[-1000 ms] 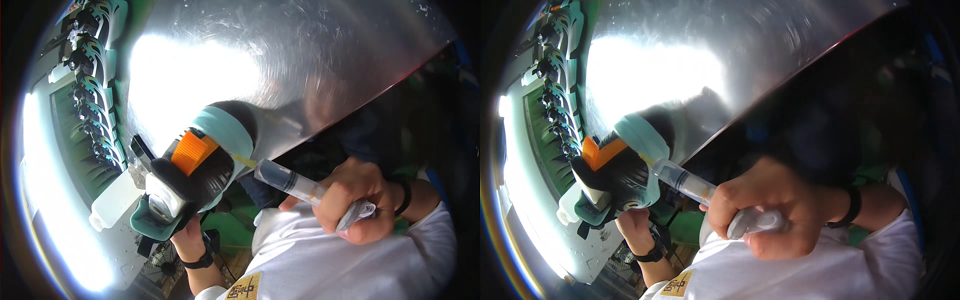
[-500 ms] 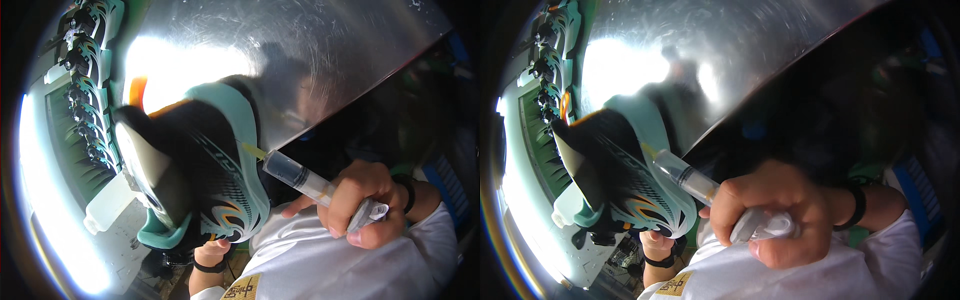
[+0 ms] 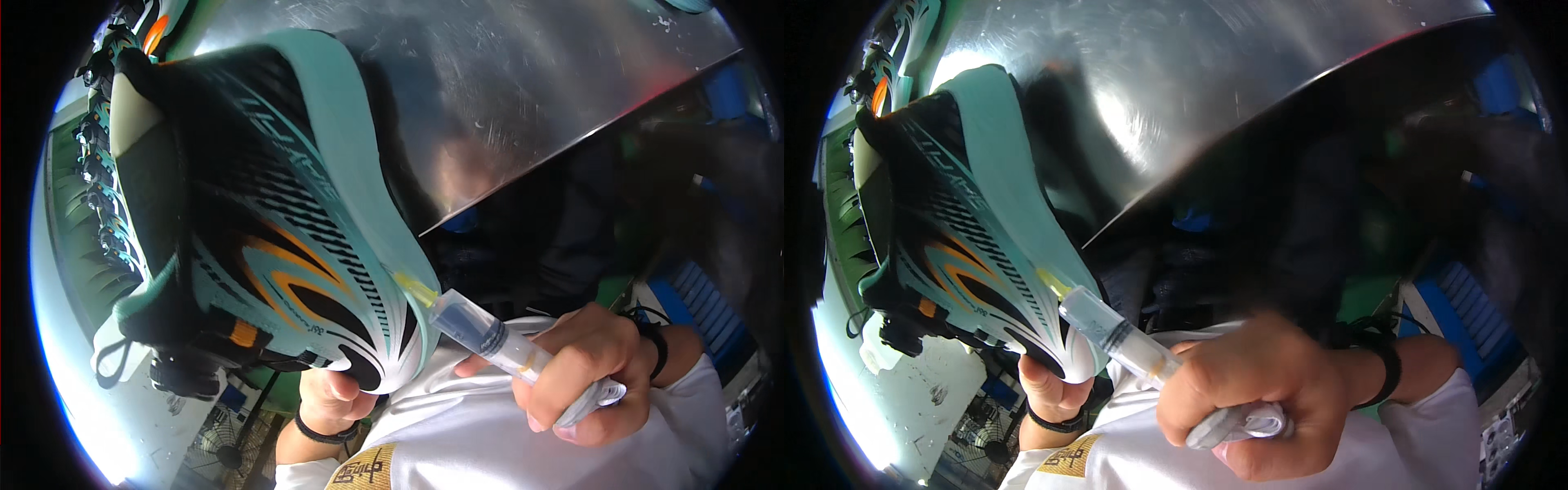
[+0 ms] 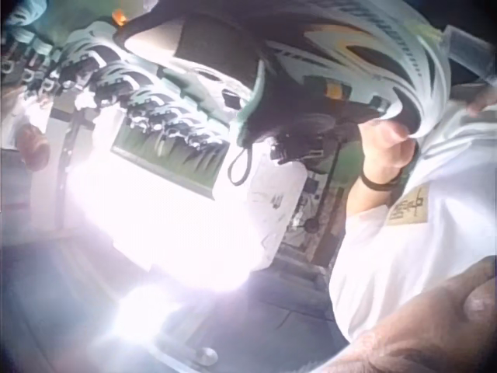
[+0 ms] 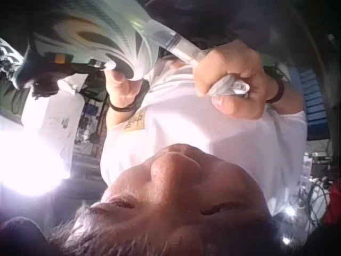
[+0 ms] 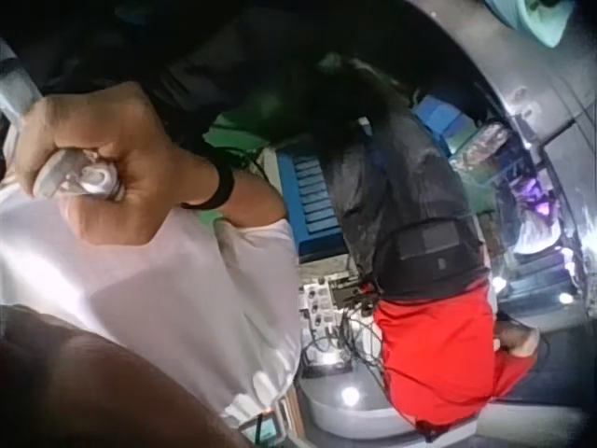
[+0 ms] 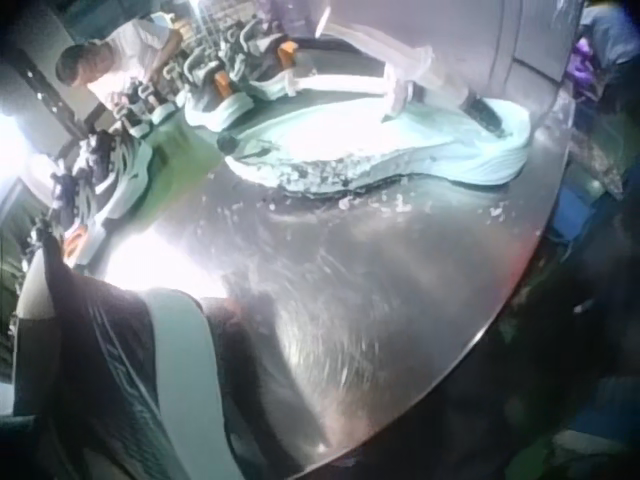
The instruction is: Injecting glue into shoe midsoles using a syringe on an assembly line.
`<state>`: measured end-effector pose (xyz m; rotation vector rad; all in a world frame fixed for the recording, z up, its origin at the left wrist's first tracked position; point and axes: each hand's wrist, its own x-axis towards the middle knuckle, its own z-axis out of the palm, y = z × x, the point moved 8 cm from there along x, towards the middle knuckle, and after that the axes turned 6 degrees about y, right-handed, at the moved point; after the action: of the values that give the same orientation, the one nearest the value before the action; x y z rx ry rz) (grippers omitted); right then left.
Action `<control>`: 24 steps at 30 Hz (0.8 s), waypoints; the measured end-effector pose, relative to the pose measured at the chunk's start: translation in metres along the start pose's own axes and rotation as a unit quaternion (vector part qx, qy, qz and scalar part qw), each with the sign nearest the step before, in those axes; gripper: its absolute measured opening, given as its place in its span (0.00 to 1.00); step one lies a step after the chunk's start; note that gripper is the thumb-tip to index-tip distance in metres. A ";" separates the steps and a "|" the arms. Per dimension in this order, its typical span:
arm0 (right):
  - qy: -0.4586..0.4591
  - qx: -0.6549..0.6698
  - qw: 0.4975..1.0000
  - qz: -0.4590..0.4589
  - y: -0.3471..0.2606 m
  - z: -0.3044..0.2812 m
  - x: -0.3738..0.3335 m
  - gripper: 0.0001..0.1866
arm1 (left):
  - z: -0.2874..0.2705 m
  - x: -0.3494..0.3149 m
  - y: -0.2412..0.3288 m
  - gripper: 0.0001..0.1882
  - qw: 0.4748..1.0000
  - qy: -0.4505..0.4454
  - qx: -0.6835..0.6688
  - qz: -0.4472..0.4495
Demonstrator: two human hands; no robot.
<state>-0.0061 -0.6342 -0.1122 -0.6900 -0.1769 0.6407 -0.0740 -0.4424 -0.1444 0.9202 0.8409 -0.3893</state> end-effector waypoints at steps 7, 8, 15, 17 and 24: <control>0.037 0.003 0.999 -0.016 -0.010 0.001 -0.019 0.09 | 0.014 0.004 -0.004 0.41 0.998 -0.029 0.062 0.007; 0.037 0.002 0.999 -0.018 -0.011 0.000 -0.020 0.09 | 0.016 0.005 -0.004 0.41 0.997 -0.027 0.073 0.015; 0.032 -0.025 0.999 -0.032 -0.022 0.002 -0.033 0.09 | 0.039 0.008 -0.011 0.42 0.995 -0.020 -0.094 -0.034; 0.041 -0.033 0.998 -0.038 -0.026 0.003 -0.036 0.09 | 0.042 0.010 -0.011 0.42 0.997 -0.033 0.060 -0.024; 0.059 -0.068 0.994 -0.058 -0.041 0.014 -0.053 0.10 | 0.088 0.022 -0.011 0.42 0.988 -0.146 -0.039 0.006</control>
<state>-0.0326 -0.6829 -0.0727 -0.8412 -0.1508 0.4783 -0.0256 -0.5198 -0.1386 0.7728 0.5774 -0.4660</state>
